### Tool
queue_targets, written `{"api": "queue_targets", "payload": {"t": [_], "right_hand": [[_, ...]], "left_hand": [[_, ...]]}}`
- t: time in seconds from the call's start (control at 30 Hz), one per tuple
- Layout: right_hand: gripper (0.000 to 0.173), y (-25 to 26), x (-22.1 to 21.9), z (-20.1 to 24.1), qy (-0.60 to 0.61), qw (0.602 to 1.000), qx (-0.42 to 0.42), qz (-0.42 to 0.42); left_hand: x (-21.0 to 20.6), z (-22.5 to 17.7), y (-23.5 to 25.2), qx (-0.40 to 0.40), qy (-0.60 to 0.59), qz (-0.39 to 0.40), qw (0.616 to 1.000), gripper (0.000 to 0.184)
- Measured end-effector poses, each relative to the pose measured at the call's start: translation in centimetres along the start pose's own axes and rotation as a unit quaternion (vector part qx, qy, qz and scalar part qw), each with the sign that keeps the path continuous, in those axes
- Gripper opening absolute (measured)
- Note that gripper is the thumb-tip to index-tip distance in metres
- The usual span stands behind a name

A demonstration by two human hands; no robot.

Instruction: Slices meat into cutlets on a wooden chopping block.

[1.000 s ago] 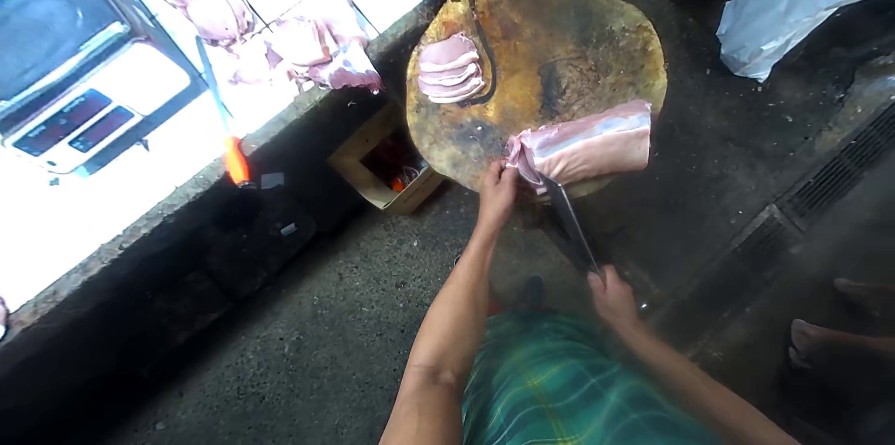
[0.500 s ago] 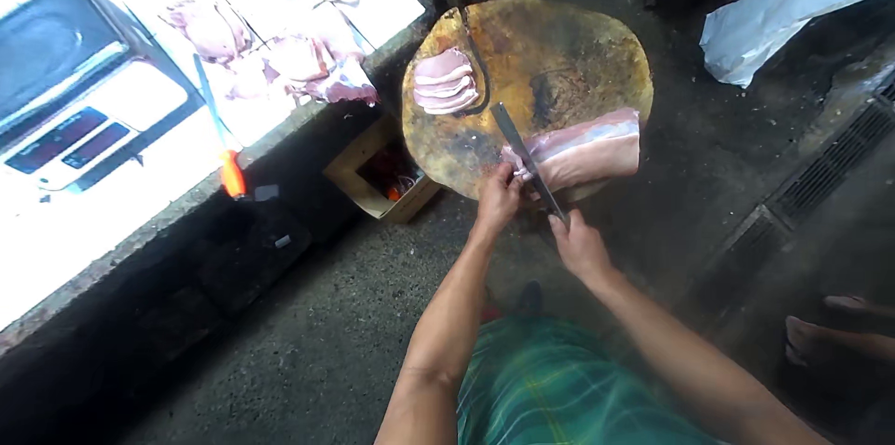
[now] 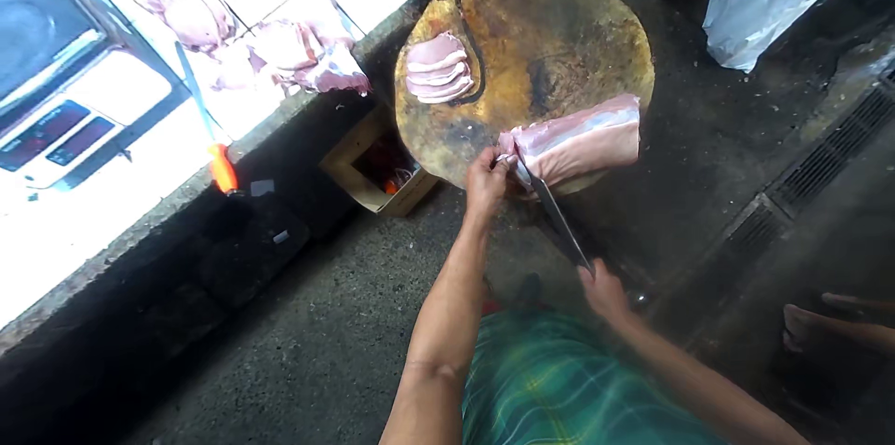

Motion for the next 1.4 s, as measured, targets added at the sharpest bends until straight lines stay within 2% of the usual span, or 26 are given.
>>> {"api": "queue_targets", "payload": {"t": [0.1, 0.17, 0.23, 0.33, 0.43, 0.53, 0.6, 0.73, 0.83, 1.07, 1.23, 1.3, 1.4], "right_hand": [[0.059, -2.7, 0.5, -2.1, 0.023, 0.997, 0.051, -0.052], [0.06, -3.5, 2.0, -0.1, 0.039, 0.989, 0.097, -0.104], [0.059, -2.7, 4.2, 4.0, 0.064, 0.979, 0.139, -0.133], [0.057, 0.5, 7.0, 10.5, 0.083, 0.976, 0.161, -0.123], [0.059, 3.7, 7.9, 14.0, 0.052, 0.987, 0.123, -0.09], [0.061, 4.7, 6.8, 13.9, -0.004, 0.996, 0.064, -0.063], [0.058, 4.6, 5.8, 12.6, -0.027, 0.996, 0.037, -0.072], [0.057, 3.8, 5.3, 11.2, -0.05, 0.997, 0.013, -0.065], [0.056, 3.5, 5.5, 11.1, -0.07, 0.996, 0.004, -0.062], [0.056, 3.1, 4.2, 8.8, -0.086, 0.993, 0.007, -0.075], [0.059, -0.6, 4.2, 5.7, -0.114, 0.992, -0.058, -0.022], [0.062, -2.0, 4.9, 5.0, -0.111, 0.992, -0.057, -0.005], [0.065, -3.7, 6.0, 4.4, -0.06, 0.998, 0.0, -0.015]], "left_hand": [[0.7, 1.3, -0.5, 0.077, -0.185, -0.005, 0.98, 0.019], [0.7, 2.4, -1.0, 0.175, -0.346, -0.001, 0.922, 0.02], [0.4, 2.8, -1.3, 0.237, -0.414, 0.01, 0.879, 0.033], [-0.4, 2.6, -1.4, 0.245, -0.403, 0.062, 0.88, 0.047], [-1.9, 1.8, -0.9, 0.172, -0.325, 0.085, 0.926, 0.053], [-3.0, -0.3, -0.6, 0.071, -0.218, 0.048, 0.972, 0.047], [-3.9, -1.1, -1.0, 0.036, -0.135, 0.007, 0.99, 0.046], [-4.7, -2.0, -2.0, -0.01, -0.017, -0.026, 0.999, 0.038], [-5.0, -1.6, -1.3, -0.031, 0.02, -0.048, 0.998, 0.037], [-2.9, -2.2, 0.8, -0.02, -0.015, -0.049, 0.999, 0.037], [0.9, -0.1, -0.1, 0.002, -0.134, -0.099, 0.986, 0.04], [2.7, 1.8, -0.9, 0.052, -0.205, -0.115, 0.971, 0.047], [3.1, 4.6, -1.9, 0.174, -0.365, -0.091, 0.91, 0.042]]}}
Point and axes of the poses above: each hand's wrist, its own y-axis towards the middle knuckle, its own x-axis out of the back of the hand, z = x × y, the point moved 4 cm from there along y, towards the middle knuckle, and after that the axes turned 8 degrees about z, right-handed, at the moved point
